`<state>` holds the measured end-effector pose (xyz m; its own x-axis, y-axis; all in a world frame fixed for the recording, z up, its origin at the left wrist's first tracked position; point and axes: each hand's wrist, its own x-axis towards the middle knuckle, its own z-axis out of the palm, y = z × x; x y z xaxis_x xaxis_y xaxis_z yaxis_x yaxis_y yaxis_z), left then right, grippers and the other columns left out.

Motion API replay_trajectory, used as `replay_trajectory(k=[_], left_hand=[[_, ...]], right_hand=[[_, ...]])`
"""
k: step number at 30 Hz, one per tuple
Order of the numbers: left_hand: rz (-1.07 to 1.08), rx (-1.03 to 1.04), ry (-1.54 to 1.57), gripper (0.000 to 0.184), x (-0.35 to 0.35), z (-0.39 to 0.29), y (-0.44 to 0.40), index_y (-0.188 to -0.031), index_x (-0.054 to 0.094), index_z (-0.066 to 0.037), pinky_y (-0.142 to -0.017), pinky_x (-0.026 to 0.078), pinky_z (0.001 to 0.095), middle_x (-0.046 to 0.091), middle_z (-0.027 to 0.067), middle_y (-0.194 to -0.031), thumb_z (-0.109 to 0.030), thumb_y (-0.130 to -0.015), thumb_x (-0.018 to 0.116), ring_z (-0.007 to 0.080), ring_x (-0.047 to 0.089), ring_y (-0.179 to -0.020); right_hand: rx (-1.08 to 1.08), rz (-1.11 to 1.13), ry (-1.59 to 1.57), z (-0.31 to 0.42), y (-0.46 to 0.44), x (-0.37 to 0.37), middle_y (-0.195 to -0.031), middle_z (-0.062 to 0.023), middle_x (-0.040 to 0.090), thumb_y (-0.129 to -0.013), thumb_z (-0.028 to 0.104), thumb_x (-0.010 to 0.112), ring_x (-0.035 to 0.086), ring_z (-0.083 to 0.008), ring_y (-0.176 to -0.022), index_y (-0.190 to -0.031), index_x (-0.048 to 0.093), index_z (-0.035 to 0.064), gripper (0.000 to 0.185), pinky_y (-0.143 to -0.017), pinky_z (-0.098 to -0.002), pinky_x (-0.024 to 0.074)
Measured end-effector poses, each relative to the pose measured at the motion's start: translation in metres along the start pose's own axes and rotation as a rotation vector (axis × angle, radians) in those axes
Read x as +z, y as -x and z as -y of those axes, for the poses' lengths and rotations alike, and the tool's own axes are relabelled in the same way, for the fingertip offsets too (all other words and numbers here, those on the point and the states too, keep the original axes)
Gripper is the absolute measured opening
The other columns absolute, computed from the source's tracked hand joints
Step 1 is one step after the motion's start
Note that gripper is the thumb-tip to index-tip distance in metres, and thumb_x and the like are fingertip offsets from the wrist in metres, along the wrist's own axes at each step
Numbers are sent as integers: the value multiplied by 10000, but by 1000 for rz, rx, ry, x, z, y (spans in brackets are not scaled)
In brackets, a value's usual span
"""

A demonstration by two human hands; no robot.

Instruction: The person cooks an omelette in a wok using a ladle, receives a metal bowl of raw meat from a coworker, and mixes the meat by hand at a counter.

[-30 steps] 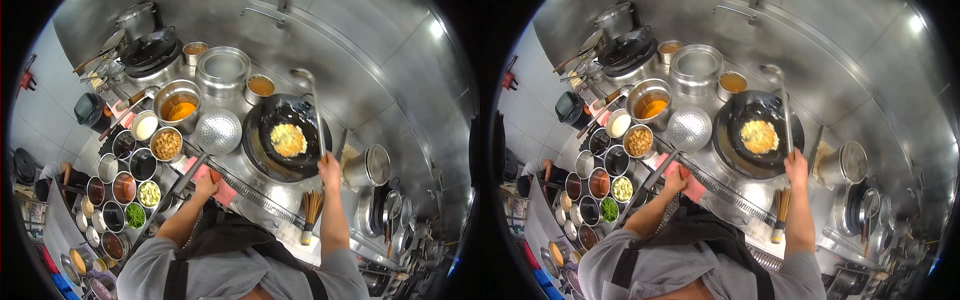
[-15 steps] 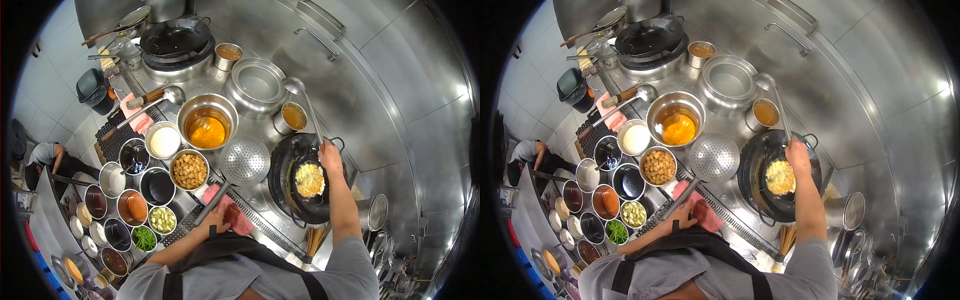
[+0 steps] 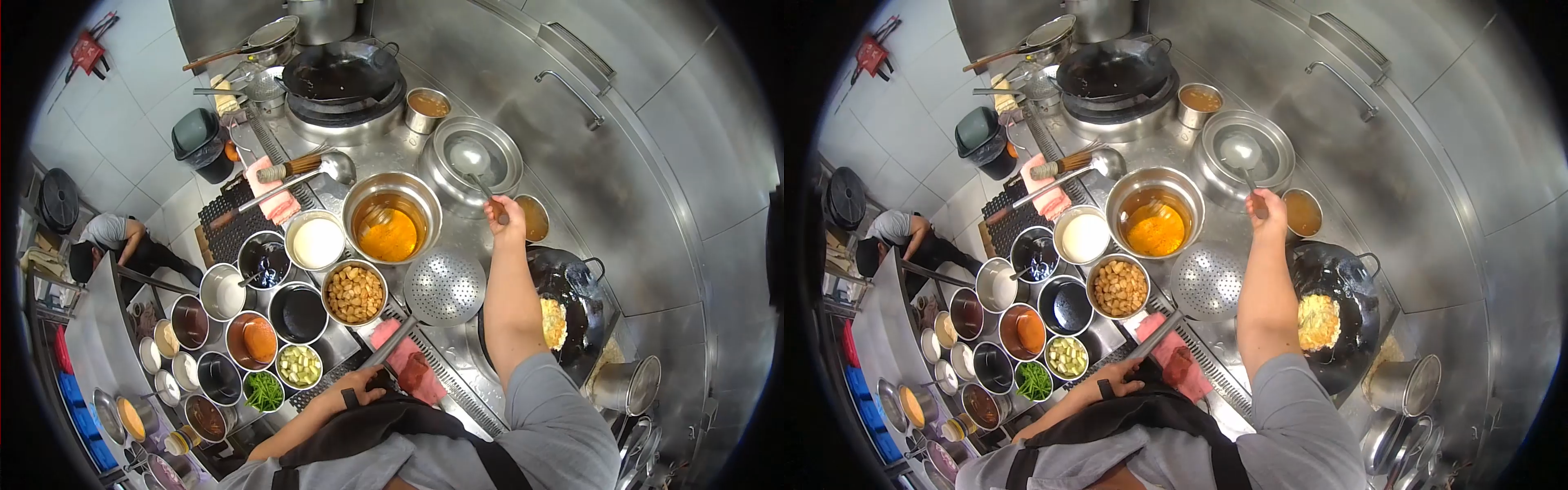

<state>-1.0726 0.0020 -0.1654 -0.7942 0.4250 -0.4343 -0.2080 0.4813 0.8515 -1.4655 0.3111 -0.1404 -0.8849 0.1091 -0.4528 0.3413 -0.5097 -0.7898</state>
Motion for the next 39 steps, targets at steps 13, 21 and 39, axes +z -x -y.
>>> replay_trajectory(k=[13,21,39], left_hand=[[13,41,-69,597,-8,-25,-7,-1281,441,32,-903,459,426,599,263,-1104,-281,-815,646,377,581,-1055],[53,170,-103,620,-1,-18,-25,-1283,444,44,-898,460,422,590,272,-1109,-292,-802,643,395,580,-1036],[154,261,-255,657,16,-35,-21,-1337,419,-32,-788,505,389,623,202,-1070,-351,-819,667,322,639,-875]], right_hand=[[-263,-148,621,98,56,-51,-634,-140,597,-745,75,606,564,-228,-474,-760,556,-27,114,-415,-324,458],[-610,-437,1901,122,133,-89,-1062,-283,598,-770,61,549,590,-421,-976,-1290,441,7,534,-846,-487,482],[-914,-487,2000,181,108,-24,-1111,-218,563,-787,12,507,616,-392,-915,-1370,353,48,604,-791,-465,516]])
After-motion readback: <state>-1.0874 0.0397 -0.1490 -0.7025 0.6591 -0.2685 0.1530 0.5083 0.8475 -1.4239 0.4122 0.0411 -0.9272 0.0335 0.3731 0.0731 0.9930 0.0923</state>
